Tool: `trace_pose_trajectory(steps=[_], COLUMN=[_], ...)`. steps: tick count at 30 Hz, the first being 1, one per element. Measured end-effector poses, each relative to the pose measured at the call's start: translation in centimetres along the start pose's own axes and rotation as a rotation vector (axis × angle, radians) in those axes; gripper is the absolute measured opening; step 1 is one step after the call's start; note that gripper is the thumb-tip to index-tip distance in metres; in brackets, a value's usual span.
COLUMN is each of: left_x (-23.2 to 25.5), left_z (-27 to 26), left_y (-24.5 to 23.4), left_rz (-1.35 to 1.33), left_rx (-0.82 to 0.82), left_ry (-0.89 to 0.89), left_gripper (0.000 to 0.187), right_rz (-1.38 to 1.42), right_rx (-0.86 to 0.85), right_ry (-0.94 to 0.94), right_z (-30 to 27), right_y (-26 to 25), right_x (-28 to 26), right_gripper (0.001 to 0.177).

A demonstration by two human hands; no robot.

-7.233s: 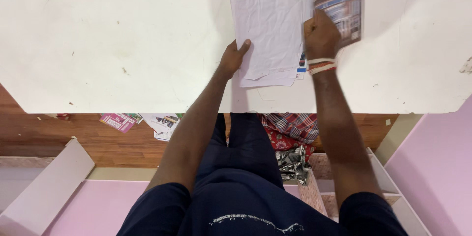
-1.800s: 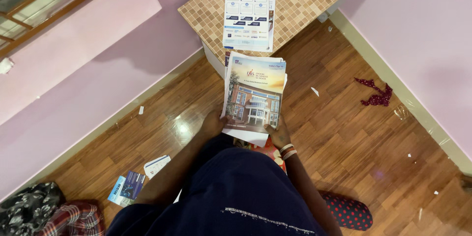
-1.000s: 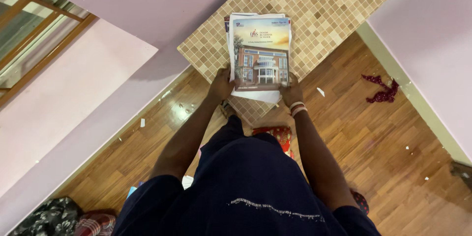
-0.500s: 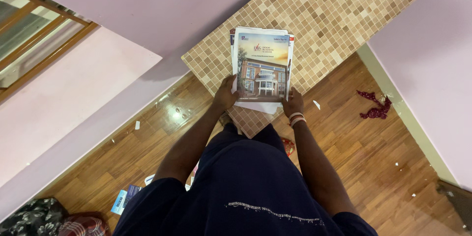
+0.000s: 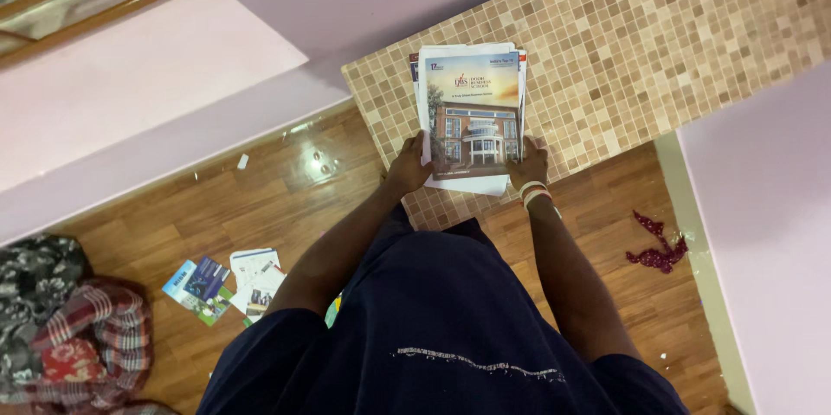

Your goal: The person collects papers and a brochure from the floor, stacks them on a table, and then spreads a plaid blanket over the surface of the table.

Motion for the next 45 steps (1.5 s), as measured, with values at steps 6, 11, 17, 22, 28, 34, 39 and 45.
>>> trace_pose_trajectory(steps=[6, 11, 17, 22, 28, 34, 39, 45], left_x=[0.3, 0.3, 2.1, 1.2, 0.3, -3.7, -9.3, -19.7], left_z=[-1.4, -2.5, -2.5, -1.2, -4.6, -8.7, -14.0, -23.7], left_y=[2.6, 3.7, 5.6, 6.9, 5.4, 8.6, 13.0, 21.9], left_rz=[-0.149, -0.301, -0.126, -0.024, -0.266, -0.349, -0.576, -0.614], left_rx=[0.168, 0.274, 0.507, 0.532, 0.457, 0.614, 0.627, 0.668], left_ry=[-0.123, -0.192, -0.196, -0.219, -0.231, -0.153, -0.273, -0.515], left_gripper=[0.092, 0.091, 0.081, 0.066, 0.077, 0.071, 0.058, 0.051], right_rz=[-0.136, -0.145, -0.450, -0.726, -0.701, -0.515, -0.403, -0.594], right_rx=[-0.092, -0.212, -0.155, -0.406, -0.326, -0.410, -0.967, -1.096], right_ry=[-0.139, -0.318, -0.627, -0.570, -0.744, -0.942, -0.919, -0.985], right_z=[3.5, 6.1, 3.8, 0.0, -0.2, -3.1, -7.6, -14.0], right_y=[-1.7, -2.4, -3.0, -1.0, -1.4, -0.2, 5.9, 16.0], right_x=[-2.6, -5.6, -9.2, -11.3, -10.5, -12.9, -15.2, -18.1], right_gripper=[0.080, 0.077, 0.079, 0.070, 0.065, 0.035, 0.032, 0.032])
Point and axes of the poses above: each hand's wrist, its own z-axis towards the middle knuckle, its own y-axis out of the palm, x = y × z, the point moved 5 cm from there along z, towards the middle knuckle, and after that the axes turned 12 degrees about -x, right-handed, at the moved point
